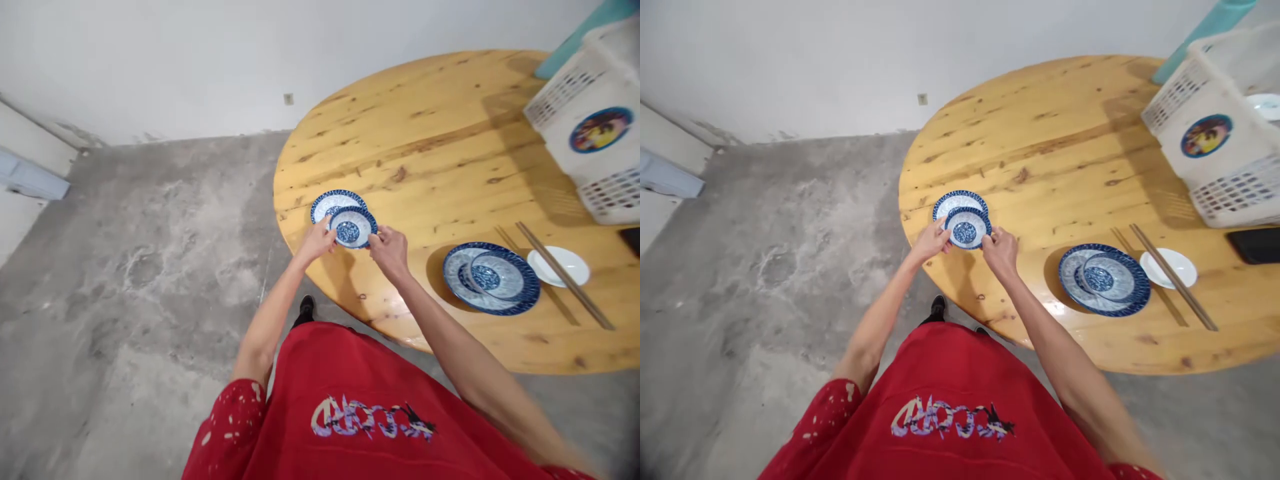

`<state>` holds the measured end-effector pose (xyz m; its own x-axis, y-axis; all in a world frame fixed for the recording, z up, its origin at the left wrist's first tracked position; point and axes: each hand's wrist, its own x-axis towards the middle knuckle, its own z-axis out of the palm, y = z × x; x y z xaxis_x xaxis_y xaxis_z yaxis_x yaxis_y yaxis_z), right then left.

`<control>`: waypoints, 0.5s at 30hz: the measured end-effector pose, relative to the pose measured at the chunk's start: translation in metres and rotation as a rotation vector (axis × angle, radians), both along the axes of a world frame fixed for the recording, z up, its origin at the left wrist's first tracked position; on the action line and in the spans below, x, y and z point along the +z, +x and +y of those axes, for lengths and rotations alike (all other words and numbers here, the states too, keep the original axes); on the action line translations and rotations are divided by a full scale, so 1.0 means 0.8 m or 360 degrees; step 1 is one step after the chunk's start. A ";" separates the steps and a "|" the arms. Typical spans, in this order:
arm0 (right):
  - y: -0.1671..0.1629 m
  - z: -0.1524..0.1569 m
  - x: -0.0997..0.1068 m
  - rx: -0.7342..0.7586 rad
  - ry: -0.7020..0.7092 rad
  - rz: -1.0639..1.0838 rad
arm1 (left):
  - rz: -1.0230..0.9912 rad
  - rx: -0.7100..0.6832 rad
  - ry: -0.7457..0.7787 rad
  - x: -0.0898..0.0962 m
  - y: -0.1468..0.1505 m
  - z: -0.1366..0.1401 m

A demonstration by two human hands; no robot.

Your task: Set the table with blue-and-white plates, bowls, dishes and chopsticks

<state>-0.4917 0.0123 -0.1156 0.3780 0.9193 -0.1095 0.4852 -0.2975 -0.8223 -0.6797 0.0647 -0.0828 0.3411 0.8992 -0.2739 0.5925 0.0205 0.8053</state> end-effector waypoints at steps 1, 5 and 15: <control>-0.004 0.017 -0.005 -0.0060 -0.0028 -0.0014 | 0.0023 -0.0047 0.0007 -0.004 -0.001 0.024; -0.015 0.073 -0.030 -0.0277 -0.0173 -0.0033 | 0.0118 -0.0243 0.0006 -0.025 0.003 0.097; -0.021 0.119 -0.068 -0.0438 -0.0336 -0.0021 | 0.0328 -0.0454 -0.0027 -0.066 0.007 0.160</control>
